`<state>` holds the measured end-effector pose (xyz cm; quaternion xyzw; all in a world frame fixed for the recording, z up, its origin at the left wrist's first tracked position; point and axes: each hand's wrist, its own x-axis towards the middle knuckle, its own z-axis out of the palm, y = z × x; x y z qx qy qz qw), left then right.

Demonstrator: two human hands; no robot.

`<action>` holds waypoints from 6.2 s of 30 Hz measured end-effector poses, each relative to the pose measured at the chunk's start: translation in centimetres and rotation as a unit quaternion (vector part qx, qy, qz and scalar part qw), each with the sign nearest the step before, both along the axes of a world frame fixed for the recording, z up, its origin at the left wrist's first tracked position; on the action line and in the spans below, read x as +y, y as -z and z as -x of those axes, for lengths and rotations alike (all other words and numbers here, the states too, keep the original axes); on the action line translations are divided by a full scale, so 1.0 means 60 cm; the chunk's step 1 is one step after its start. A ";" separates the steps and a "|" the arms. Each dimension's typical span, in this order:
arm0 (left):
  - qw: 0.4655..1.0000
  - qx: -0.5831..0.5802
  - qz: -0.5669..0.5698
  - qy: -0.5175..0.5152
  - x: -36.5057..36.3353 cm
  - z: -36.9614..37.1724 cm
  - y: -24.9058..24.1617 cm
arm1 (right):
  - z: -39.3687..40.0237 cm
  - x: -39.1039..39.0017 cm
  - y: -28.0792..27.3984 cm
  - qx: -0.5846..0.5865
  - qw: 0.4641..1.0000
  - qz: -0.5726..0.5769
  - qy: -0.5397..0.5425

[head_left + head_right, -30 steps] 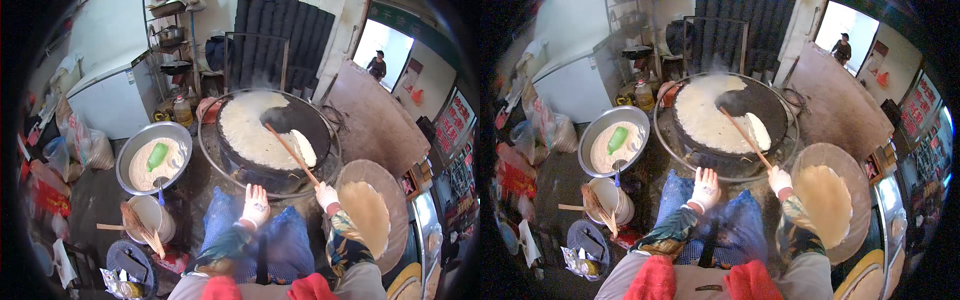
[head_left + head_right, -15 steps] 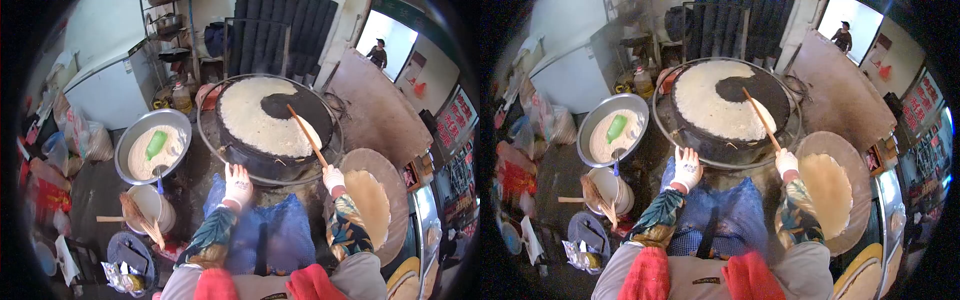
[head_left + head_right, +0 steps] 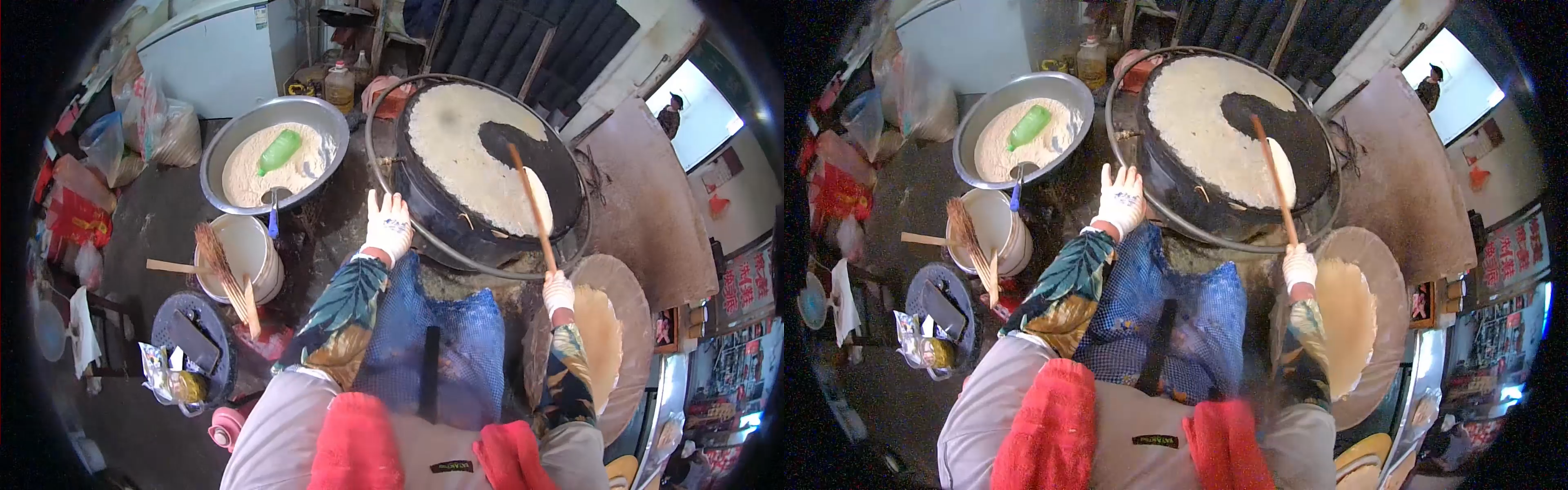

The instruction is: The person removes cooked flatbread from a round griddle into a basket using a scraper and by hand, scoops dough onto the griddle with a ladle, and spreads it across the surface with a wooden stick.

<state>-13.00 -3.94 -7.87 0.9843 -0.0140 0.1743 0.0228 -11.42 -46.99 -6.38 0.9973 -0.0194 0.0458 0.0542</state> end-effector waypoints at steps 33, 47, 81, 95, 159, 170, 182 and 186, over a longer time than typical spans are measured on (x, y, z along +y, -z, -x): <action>0.980 -0.029 0.054 0.187 -0.142 0.083 -0.014 | 0.037 0.084 -0.026 0.052 0.998 -0.025 -0.001; 0.986 -0.018 -0.022 0.162 -0.122 0.068 0.016 | -0.004 0.037 -0.043 0.015 0.990 -0.117 0.083; 0.994 0.053 0.046 0.084 -0.064 0.045 -0.094 | 0.030 0.039 -0.030 0.011 0.984 -0.165 0.067; 0.985 -0.024 -0.004 0.172 -0.137 0.093 0.000 | 0.016 0.051 -0.027 -0.066 0.990 -0.120 -0.039; 0.976 0.004 0.085 0.202 -0.114 0.058 -0.057 | 0.037 0.029 0.010 0.050 0.991 -0.124 0.009; 0.985 -0.052 -0.009 0.164 -0.080 0.054 -0.009 | 0.181 0.065 -0.050 -0.017 0.984 -0.138 -0.108; 0.983 -0.104 0.017 0.151 -0.065 0.045 0.018 | 0.193 -0.015 0.001 0.065 0.988 -0.139 0.009; 0.990 -0.043 -0.011 0.136 -0.032 0.035 -0.004 | 0.074 0.006 -0.016 0.041 0.993 -0.109 0.002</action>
